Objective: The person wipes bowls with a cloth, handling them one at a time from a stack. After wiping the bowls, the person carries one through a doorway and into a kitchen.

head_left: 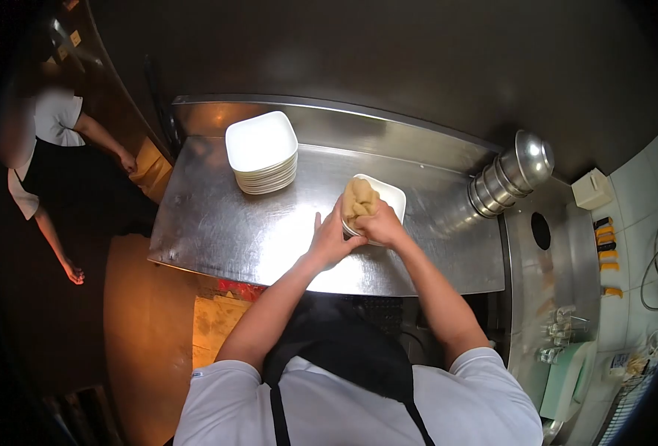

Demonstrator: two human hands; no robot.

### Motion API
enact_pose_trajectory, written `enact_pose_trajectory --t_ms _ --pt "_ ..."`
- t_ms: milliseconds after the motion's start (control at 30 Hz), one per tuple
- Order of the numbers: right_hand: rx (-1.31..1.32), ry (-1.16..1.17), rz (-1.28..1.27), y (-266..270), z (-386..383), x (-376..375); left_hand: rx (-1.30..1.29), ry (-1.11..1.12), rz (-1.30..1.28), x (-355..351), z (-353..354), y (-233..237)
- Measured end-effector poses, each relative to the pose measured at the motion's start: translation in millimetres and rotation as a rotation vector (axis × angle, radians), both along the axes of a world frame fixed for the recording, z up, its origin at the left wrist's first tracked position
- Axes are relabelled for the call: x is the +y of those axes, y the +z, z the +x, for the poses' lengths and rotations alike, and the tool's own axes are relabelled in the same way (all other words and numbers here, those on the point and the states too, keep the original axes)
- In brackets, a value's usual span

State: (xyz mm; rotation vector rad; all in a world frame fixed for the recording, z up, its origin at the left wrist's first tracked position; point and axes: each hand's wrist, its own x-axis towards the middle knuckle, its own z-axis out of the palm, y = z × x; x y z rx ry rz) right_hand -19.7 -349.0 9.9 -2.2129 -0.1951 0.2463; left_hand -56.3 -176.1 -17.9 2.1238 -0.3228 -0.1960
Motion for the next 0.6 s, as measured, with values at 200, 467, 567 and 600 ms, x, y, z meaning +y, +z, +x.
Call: enact_pose_trajectory --t_ms 200,467,567,600 --pt "-0.170 0.064 -0.525 76 1 -16 0.019 0.020 0.060 2 -7 8" --pt "0.247 0.077 0.402 18 -8 -15 -0.008 -0.013 0.056 5 -11 11" --pt "-0.194 -0.184 0.175 31 -7 -15 -0.031 0.022 0.105 5 -11 5" --pt "-0.257 -0.187 -0.013 29 -7 -16 -0.027 0.026 0.110 3 -15 4"
